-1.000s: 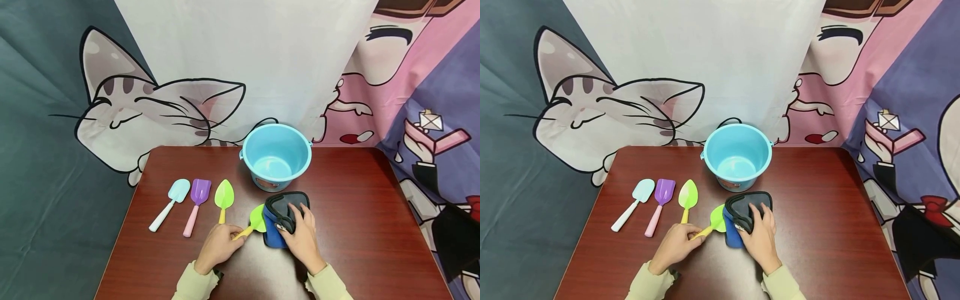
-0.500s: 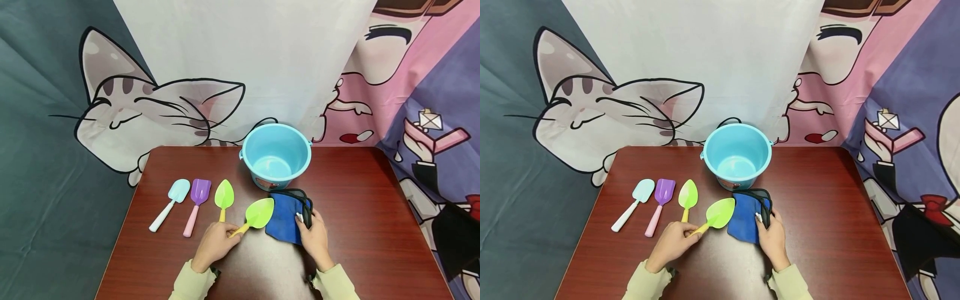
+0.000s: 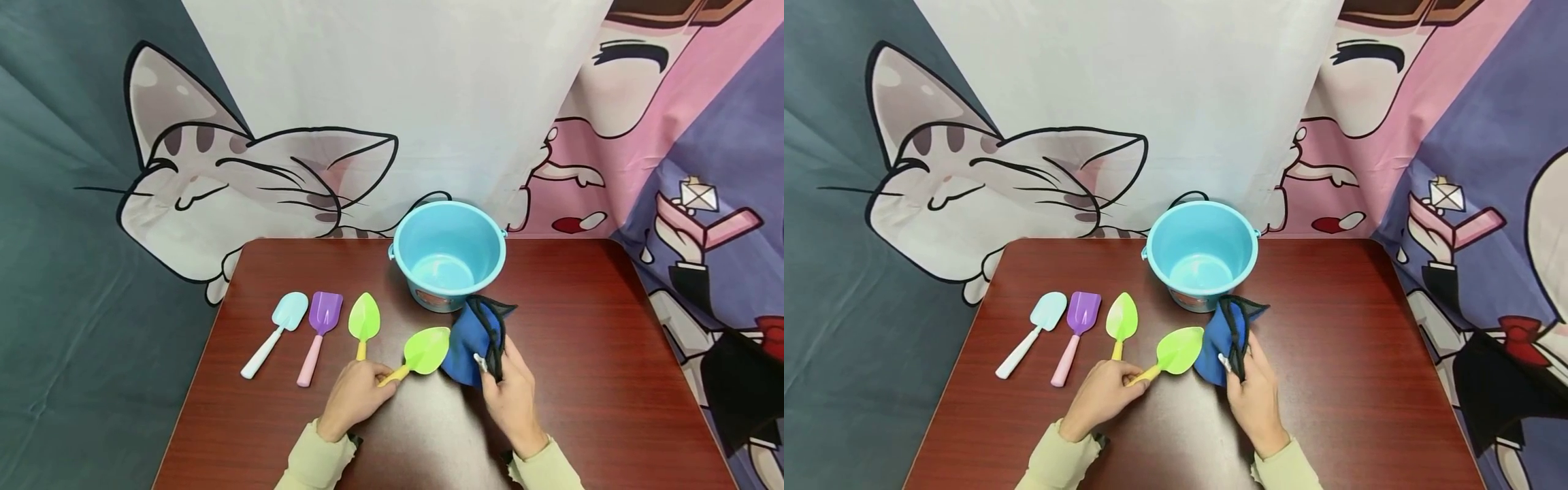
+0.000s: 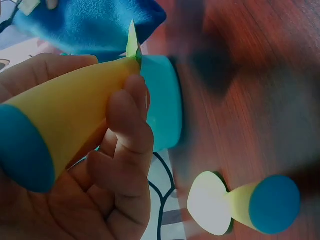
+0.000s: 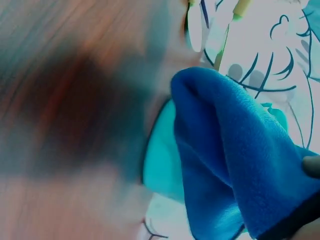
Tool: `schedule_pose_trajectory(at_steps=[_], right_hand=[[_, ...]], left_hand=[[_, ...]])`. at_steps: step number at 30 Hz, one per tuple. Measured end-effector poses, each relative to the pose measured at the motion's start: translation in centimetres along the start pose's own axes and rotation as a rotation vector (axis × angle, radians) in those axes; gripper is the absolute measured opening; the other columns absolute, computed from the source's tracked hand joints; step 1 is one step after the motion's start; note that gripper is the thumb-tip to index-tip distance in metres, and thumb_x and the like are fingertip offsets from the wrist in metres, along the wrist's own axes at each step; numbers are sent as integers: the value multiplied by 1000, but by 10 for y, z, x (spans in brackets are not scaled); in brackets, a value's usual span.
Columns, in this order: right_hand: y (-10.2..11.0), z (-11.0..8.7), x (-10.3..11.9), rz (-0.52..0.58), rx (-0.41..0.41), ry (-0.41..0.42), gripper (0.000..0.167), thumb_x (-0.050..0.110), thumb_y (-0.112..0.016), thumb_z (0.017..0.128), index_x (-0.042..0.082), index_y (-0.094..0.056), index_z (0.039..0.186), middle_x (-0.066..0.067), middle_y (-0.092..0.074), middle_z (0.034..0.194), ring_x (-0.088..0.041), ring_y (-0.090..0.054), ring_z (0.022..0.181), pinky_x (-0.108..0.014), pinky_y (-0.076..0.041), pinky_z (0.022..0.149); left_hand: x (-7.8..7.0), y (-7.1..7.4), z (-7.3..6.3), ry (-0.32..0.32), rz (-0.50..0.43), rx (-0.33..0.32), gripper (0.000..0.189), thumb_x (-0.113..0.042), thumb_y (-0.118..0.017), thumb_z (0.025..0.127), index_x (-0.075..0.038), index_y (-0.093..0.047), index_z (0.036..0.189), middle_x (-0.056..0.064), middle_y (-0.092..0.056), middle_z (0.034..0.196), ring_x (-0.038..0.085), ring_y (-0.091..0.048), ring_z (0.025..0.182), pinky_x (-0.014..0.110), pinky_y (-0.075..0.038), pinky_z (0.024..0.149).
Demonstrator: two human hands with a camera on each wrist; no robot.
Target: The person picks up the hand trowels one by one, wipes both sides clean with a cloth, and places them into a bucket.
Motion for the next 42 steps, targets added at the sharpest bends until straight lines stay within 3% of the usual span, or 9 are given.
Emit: schedule_pose_trajectory(at_steps=[6,12,16,19,24,29,32,36,42], right_hand=[[-12,1,11,147,124,172,30,-5,-62,77,-1,-74,104,-26,-58,136,-27,-61,122,-19,-41,104],[-22,1,14,195,331,223,41,-8,-62,74,6,-75,111,-27,-49,145,-35,-59,124,-20,-39,106],[-25,0,14,152,474,229,44,-2,-70,77,12,-74,119,-22,-48,149,-37,-50,133,-23,-31,113],[-27,0,14,92,567,241,43,1,-70,76,13,-74,117,-18,-49,149,-40,-42,139,-36,-26,118],[-32,-1,16,9,662,280,46,-8,-69,70,6,-69,114,-19,-55,144,-40,-45,137,-56,-30,112],[-35,0,17,-23,698,288,64,-13,-73,69,2,-60,130,-19,-55,143,-36,-47,137,-54,-32,112],[-37,-1,16,-54,694,269,78,-13,-76,68,1,-53,141,-16,-54,145,-32,-47,137,-52,-30,114],[-38,-3,15,-122,677,244,74,-12,-77,68,2,-58,138,-13,-57,143,-29,-49,136,-53,-29,114],[-34,-6,9,-145,578,147,72,-16,-76,63,1,-64,132,-13,-59,140,-30,-51,134,-65,-32,108]], left_hand=[[-3,-2,2,12,-11,4,9,-21,-73,84,-16,-80,86,-20,-56,59,-1,-45,49,22,-39,48],[-7,-2,3,15,-14,13,8,-21,-73,82,-17,-79,85,-20,-54,57,-2,-45,49,22,-38,47],[-8,-3,5,-5,6,12,5,-20,-73,79,-19,-78,83,-20,-49,54,-1,-42,47,23,-35,46],[-9,-4,6,-9,9,16,6,-17,-74,77,-19,-77,81,-21,-48,53,-1,-42,47,23,-34,46],[-11,-6,6,-19,11,29,5,-15,-76,75,-19,-74,76,-20,-43,51,0,-39,47,23,-31,46],[-13,-8,7,-42,25,28,20,-16,-79,75,-24,-64,65,-19,-32,49,0,-32,46,24,-25,47],[-13,-7,6,-53,16,17,18,-15,-80,74,-23,-66,66,-20,-33,50,-1,-32,46,23,-26,46],[-11,-7,5,-51,0,23,7,-13,-77,74,-19,-76,77,-21,-44,52,-2,-39,48,22,-31,47],[-11,-5,3,-48,-9,29,10,-16,-73,79,-16,-80,86,-20,-52,56,-2,-43,49,23,-35,48]])
Point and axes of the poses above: each hand's wrist, its own z-axis towards the middle knuckle, its own y-axis out of the back of the hand, x = y × z, the point moved 2 cm from there along z, towards the middle knuckle
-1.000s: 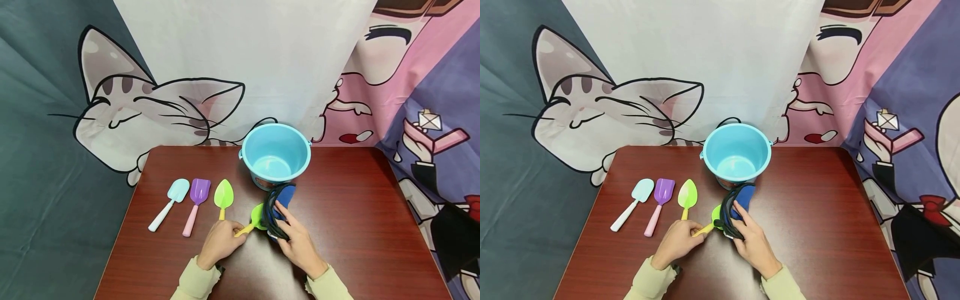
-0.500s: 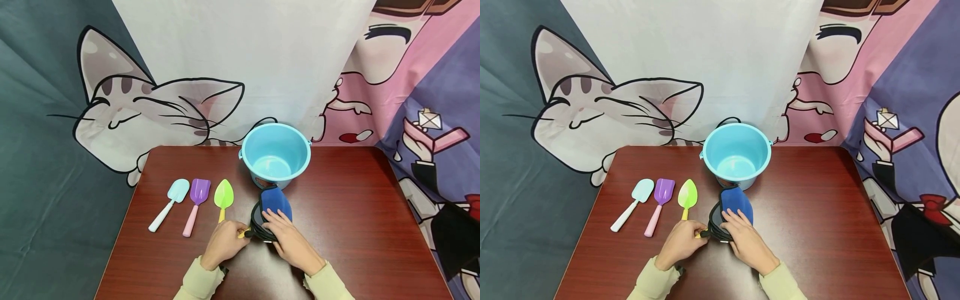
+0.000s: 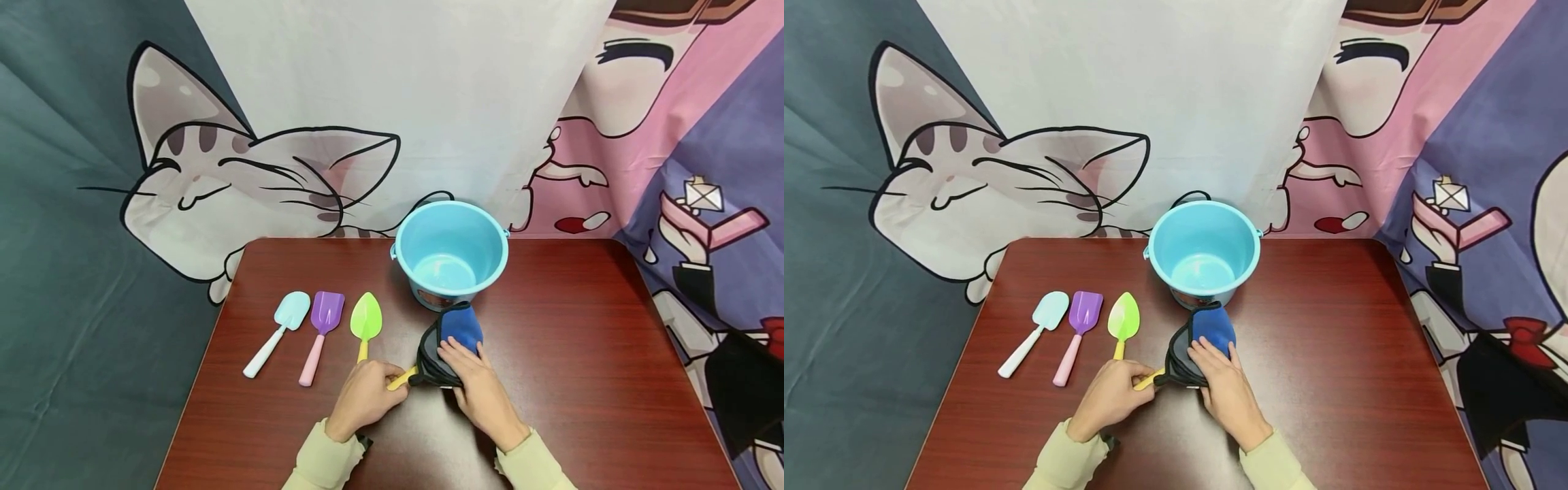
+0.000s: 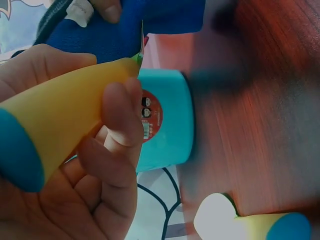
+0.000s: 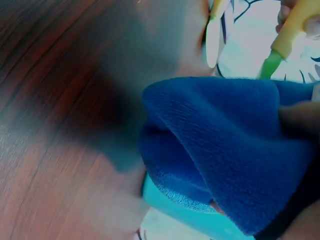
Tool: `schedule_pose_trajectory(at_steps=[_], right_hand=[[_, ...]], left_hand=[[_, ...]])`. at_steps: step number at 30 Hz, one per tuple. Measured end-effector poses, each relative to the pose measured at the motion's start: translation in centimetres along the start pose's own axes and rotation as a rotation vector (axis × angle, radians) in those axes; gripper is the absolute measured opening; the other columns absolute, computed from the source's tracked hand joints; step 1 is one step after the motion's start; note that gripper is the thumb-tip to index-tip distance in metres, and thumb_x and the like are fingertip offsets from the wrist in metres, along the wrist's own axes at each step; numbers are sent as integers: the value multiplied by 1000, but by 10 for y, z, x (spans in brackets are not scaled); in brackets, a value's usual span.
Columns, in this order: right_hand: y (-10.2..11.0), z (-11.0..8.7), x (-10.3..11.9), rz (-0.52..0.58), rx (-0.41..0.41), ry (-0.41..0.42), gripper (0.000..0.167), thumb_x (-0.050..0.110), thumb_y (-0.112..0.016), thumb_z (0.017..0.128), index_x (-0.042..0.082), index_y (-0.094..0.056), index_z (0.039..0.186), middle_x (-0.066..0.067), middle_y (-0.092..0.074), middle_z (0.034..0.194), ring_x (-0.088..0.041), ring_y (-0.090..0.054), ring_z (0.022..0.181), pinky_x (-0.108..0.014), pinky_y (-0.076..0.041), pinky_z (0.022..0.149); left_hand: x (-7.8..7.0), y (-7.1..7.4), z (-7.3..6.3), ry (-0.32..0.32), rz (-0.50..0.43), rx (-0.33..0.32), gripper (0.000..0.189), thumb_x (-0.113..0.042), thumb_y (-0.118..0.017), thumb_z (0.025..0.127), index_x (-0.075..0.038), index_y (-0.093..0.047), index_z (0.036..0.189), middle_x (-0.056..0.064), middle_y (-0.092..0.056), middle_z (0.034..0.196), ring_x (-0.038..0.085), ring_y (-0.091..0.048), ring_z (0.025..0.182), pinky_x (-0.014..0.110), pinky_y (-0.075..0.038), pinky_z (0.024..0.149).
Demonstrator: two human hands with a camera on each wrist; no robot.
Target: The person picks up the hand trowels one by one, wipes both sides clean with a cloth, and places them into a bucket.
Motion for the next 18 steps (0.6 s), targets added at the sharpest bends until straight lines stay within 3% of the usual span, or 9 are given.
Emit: schedule_pose_trajectory(at_steps=[2,6,12,15,18], right_hand=[[1,-1,-3,8,-44,-24,74,-19,-76,60,0,-65,131,-15,-60,139,-32,-53,133,-63,-37,105],[4,-1,-11,21,-142,-37,74,-25,-72,59,-1,-66,128,-17,-63,133,-35,-57,127,-47,-44,104],[10,-1,-27,47,-282,-98,70,-26,-64,63,0,-67,128,-16,-67,127,-36,-65,114,-16,-34,108],[16,-3,-35,37,-349,-144,68,-23,-63,66,4,-68,128,-13,-69,124,-33,-68,109,-11,-35,104],[21,-5,-41,22,-404,-174,65,-21,-62,67,4,-69,127,-12,-70,122,-32,-69,106,-9,-36,101]], left_hand=[[-1,1,0,-9,-4,-1,9,-19,-73,81,-17,-80,86,-21,-53,57,-3,-43,49,22,-35,48],[1,4,-1,-20,-34,18,9,-21,-75,83,-17,-81,89,-19,-61,65,-3,-47,52,21,-38,49],[12,10,-4,-37,-77,33,12,-20,-76,83,-16,-82,94,-16,-68,76,-4,-52,58,20,-43,53],[19,13,-5,-21,-119,50,11,-20,-76,83,-17,-82,93,-17,-66,73,-3,-54,59,20,-45,55],[26,16,-6,26,-228,88,13,-20,-76,86,-13,-80,97,-15,-67,74,-1,-60,62,21,-49,57]])
Point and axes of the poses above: each hand's wrist, its own z-axis towards the middle knuckle, its own y-axis out of the back of the hand, x = y × z, the point moved 2 cm from there along z, towards the middle knuckle
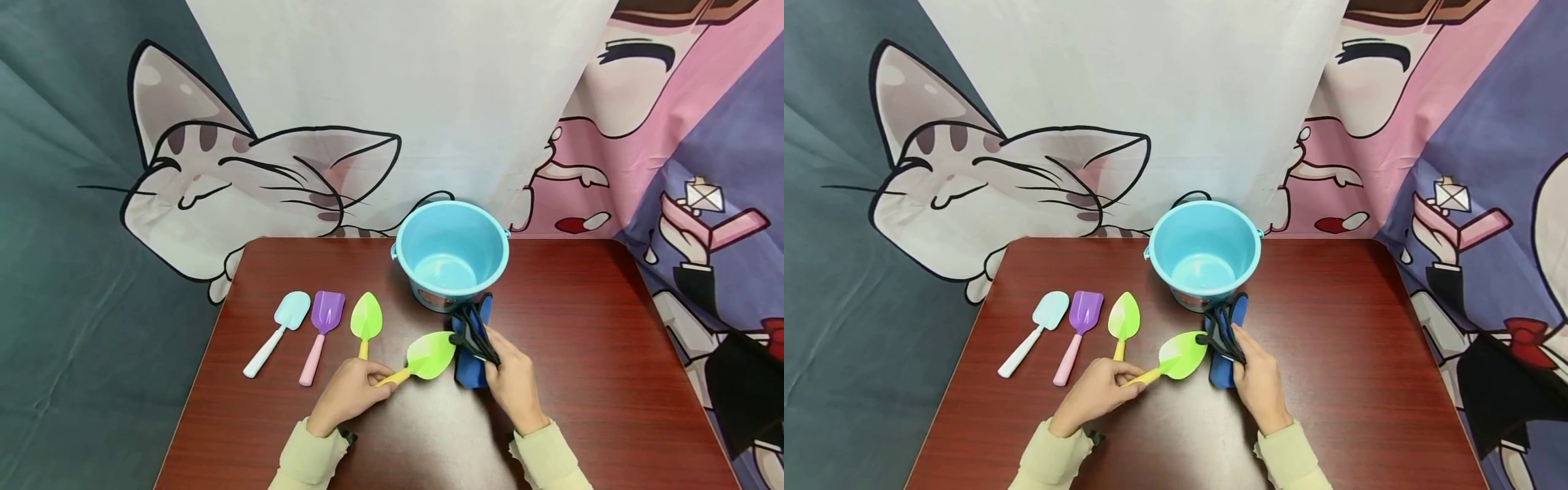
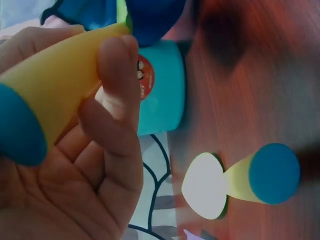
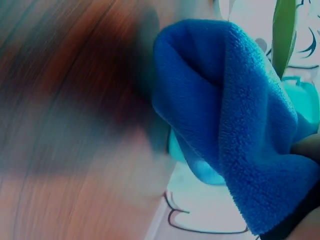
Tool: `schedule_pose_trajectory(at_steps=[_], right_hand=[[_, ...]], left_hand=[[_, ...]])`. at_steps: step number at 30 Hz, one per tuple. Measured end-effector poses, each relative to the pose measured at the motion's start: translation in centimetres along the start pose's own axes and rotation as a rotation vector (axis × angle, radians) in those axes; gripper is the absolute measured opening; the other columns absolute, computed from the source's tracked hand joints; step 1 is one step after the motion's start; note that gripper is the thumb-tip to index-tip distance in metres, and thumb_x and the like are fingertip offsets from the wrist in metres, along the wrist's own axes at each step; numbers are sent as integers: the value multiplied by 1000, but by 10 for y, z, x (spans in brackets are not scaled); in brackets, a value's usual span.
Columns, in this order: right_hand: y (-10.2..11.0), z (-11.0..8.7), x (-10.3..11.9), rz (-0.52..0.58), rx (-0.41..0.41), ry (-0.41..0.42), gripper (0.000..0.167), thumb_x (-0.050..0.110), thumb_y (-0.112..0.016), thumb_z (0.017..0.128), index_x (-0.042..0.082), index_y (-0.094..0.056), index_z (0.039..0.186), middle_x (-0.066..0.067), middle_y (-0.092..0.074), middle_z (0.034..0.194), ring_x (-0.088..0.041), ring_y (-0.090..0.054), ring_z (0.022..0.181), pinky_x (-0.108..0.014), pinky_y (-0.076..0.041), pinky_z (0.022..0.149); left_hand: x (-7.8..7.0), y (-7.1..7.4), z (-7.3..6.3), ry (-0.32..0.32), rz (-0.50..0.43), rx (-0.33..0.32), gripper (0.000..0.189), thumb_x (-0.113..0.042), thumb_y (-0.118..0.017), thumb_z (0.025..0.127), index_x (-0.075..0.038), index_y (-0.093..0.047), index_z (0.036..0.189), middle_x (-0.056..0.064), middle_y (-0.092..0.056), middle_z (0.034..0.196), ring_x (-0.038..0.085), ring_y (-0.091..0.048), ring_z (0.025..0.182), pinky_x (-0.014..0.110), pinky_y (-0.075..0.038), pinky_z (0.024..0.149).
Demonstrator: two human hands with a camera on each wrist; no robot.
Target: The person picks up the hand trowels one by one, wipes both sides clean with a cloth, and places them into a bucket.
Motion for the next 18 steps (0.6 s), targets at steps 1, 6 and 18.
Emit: schedule_pose_trajectory(at_steps=[1,6,18], right_hand=[[2,0,-2,-6,-17,-7,65,-21,-62,67,4,-70,126,-13,-71,121,-33,-69,105,-8,-35,101],[13,-1,-7,30,-68,-25,65,-21,-57,66,3,-70,125,-15,-71,119,-29,-69,107,-6,-34,100],[25,2,4,125,-133,124,67,-17,-48,67,2,-68,128,-14,-69,124,-15,-63,118,-15,-41,101]], left_hand=[[1,1,0,14,-42,17,14,-20,-75,88,-12,-80,99,-13,-68,75,1,-61,63,22,-50,58],[4,5,0,63,-228,93,20,-16,-70,95,-4,-75,109,1,-73,81,9,-66,65,25,-54,58],[-1,3,2,73,-226,86,26,-10,-53,102,-2,-69,120,7,-73,88,20,-66,71,25,-51,62]])
Point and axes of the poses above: each hand's wrist, its own z-axis towards the middle knuckle, its own y-axis out of the back of the hand, x = y × z, the point moved 2 cm from there along z, towards the middle knuckle
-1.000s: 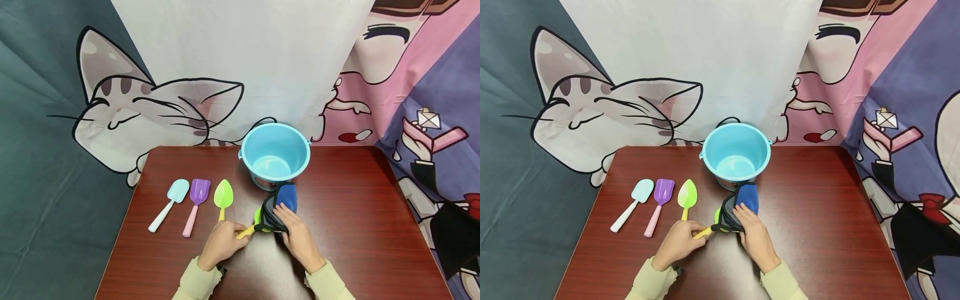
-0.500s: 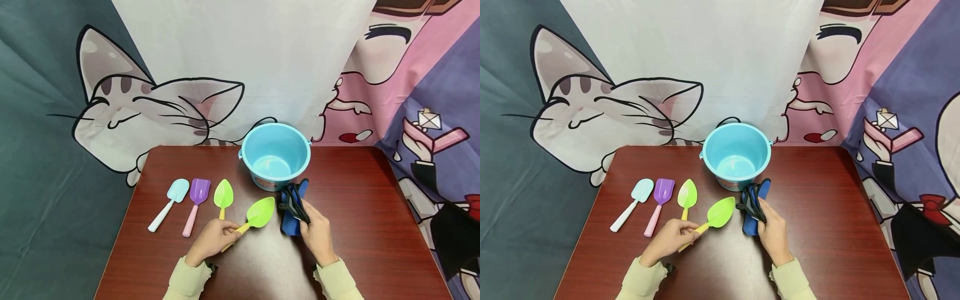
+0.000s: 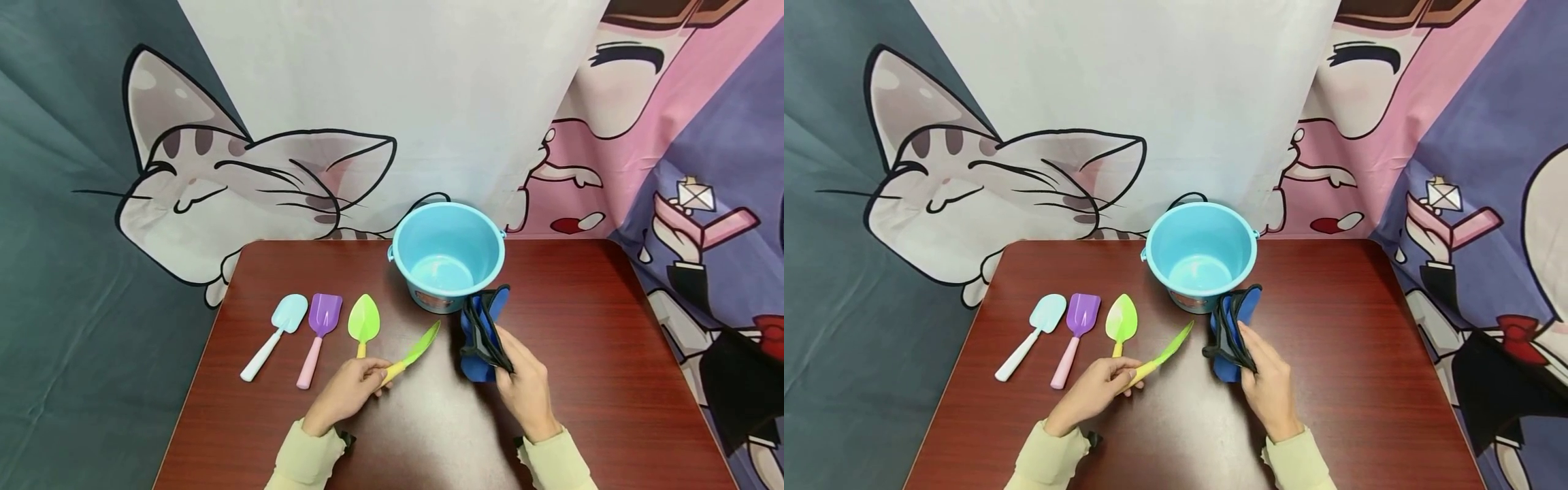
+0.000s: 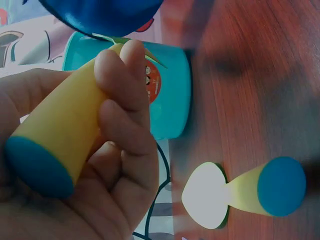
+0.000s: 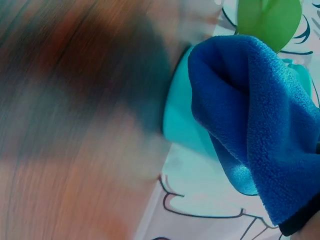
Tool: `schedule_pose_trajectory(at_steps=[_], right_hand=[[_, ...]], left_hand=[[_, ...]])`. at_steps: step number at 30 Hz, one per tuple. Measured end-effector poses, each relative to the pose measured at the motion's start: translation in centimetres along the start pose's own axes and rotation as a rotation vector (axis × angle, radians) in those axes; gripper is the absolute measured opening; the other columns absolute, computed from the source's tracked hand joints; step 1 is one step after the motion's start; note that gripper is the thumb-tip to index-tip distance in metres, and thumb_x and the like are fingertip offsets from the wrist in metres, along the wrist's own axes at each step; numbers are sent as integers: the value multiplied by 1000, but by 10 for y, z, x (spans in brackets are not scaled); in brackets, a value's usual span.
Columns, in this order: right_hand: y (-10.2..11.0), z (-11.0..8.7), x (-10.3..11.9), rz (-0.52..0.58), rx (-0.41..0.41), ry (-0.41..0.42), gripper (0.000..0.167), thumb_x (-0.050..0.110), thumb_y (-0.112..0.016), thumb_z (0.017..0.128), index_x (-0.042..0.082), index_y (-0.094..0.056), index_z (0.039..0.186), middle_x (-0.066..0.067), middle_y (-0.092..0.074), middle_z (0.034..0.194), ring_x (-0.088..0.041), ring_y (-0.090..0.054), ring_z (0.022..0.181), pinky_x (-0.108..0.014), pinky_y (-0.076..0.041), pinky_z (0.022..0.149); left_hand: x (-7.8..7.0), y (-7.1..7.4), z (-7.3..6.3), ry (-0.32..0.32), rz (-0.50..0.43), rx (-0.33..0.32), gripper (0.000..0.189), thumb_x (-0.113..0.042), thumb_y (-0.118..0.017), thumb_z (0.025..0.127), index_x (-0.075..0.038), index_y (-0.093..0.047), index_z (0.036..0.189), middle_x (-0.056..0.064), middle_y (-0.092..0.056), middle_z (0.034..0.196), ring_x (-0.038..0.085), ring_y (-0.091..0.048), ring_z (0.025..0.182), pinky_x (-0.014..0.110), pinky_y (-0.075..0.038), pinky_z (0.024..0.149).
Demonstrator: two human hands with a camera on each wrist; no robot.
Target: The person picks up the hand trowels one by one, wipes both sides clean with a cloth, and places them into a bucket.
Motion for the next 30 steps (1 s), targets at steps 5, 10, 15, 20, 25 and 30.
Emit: schedule_pose_trajectory(at_steps=[5,10,15,20,25,30], right_hand=[[-5,1,7,53,-6,53,62,-16,-48,70,-1,-68,127,-17,-69,122,-22,-66,115,-18,-43,101],[-9,3,13,79,-21,86,59,-16,-50,70,-3,-69,124,-19,-70,120,-28,-68,110,-19,-44,101],[-12,5,19,99,-24,128,58,-15,-48,69,-4,-70,121,-19,-70,118,-29,-68,108,-21,-44,101],[-15,7,23,111,-29,183,54,-13,-48,70,-7,-70,118,-20,-70,116,-30,-69,105,-22,-44,102],[-17,9,29,116,-12,226,47,-11,-49,77,-8,-70,119,-21,-70,117,-33,-68,103,-24,-45,102],[-21,12,36,110,1,275,29,5,-49,102,-7,-70,117,-23,-69,117,-35,-69,101,-25,-46,101]], left_hand=[[0,-4,1,3,-47,2,26,-14,-52,104,-2,-69,121,8,-74,86,24,-65,69,24,-49,61],[1,-5,1,36,-98,-23,36,-25,-74,91,-3,-70,118,4,-75,88,13,-63,71,24,-49,62],[3,-6,2,45,-110,-13,36,-22,-81,83,-4,-70,112,2,-75,83,6,-59,67,22,-46,59],[4,-9,4,56,-115,7,29,-20,-79,86,-4,-70,108,9,-74,77,16,-66,63,22,-46,57],[3,-12,5,62,-111,7,24,-18,-78,87,-6,-71,106,5,-72,72,28,-69,65,23,-47,58],[2,-16,6,63,-137,-3,22,-17,-77,87,-5,-72,105,5,-73,78,16,-67,64,26,-51,58]])
Point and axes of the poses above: each hand's wrist, its own z-axis towards the middle knuckle, its own y-axis out of the back of the hand, x = y × z, the point moved 2 cm from there along z, towards the middle knuckle
